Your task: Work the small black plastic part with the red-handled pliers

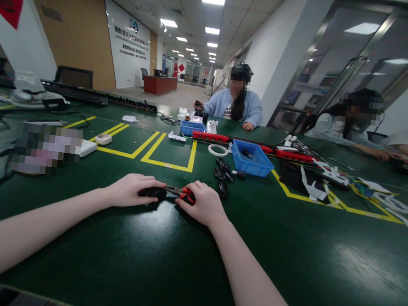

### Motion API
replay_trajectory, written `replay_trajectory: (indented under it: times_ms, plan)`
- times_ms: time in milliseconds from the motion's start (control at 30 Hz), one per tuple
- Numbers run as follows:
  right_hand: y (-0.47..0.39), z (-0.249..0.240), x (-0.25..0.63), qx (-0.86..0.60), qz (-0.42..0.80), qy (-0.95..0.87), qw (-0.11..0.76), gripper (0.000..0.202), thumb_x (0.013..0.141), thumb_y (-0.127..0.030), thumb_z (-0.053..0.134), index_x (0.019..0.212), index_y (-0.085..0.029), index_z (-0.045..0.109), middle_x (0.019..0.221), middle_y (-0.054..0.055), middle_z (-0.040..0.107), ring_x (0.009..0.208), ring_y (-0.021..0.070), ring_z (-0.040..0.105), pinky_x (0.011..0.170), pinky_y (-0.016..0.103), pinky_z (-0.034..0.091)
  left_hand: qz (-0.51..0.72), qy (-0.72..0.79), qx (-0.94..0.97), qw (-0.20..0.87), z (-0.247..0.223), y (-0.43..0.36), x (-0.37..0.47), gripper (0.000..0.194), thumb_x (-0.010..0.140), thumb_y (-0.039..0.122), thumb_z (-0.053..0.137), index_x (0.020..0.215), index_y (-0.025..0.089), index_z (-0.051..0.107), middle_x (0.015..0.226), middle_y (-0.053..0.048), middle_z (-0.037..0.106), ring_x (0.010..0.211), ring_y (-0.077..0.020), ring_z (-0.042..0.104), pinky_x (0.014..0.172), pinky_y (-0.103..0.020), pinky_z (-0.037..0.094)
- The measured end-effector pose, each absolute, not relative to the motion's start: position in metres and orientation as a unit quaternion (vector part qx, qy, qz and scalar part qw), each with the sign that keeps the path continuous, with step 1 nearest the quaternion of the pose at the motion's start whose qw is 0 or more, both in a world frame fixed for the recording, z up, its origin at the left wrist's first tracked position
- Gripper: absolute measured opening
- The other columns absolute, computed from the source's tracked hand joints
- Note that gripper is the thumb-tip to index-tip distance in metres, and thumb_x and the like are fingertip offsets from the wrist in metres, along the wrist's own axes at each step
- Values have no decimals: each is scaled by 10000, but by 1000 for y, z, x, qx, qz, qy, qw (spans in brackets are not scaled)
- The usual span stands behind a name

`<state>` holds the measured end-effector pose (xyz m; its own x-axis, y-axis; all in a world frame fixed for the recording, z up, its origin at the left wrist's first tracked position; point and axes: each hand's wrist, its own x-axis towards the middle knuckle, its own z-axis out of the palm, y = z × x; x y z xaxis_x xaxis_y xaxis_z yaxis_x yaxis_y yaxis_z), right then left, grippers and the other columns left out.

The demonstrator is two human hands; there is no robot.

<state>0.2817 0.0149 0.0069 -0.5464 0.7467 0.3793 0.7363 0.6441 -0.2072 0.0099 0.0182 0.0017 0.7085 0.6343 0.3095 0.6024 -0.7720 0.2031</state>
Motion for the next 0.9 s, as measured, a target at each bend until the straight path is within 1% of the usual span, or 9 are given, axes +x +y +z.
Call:
replay_trajectory:
  times_ms: [367,700,900]
  plan:
    - [17,7,282,-427,18,-879,209,294,840,-445,666,986,-190,647,938,68,654,842,210,621,712,321,479,180,338,922,54,0,21,10,439,931,403,579,1337,257,500,1109,-29,668,905,-204,665,735,-289,479]
    - [18,6,282,-420,16,-883,207,279,837,-441,666,974,-198,644,938,69,654,842,212,617,714,327,477,176,327,926,66,1,21,9,440,937,404,571,1346,259,500,1078,-32,642,883,-188,655,726,-279,468]
    - [15,5,282,-417,13,-882,219,261,839,-422,668,969,-199,631,924,64,651,823,205,625,707,319,485,174,320,930,41,0,22,7,434,947,421,552,1345,254,511,1048,-36,647,830,-181,651,692,-271,458]
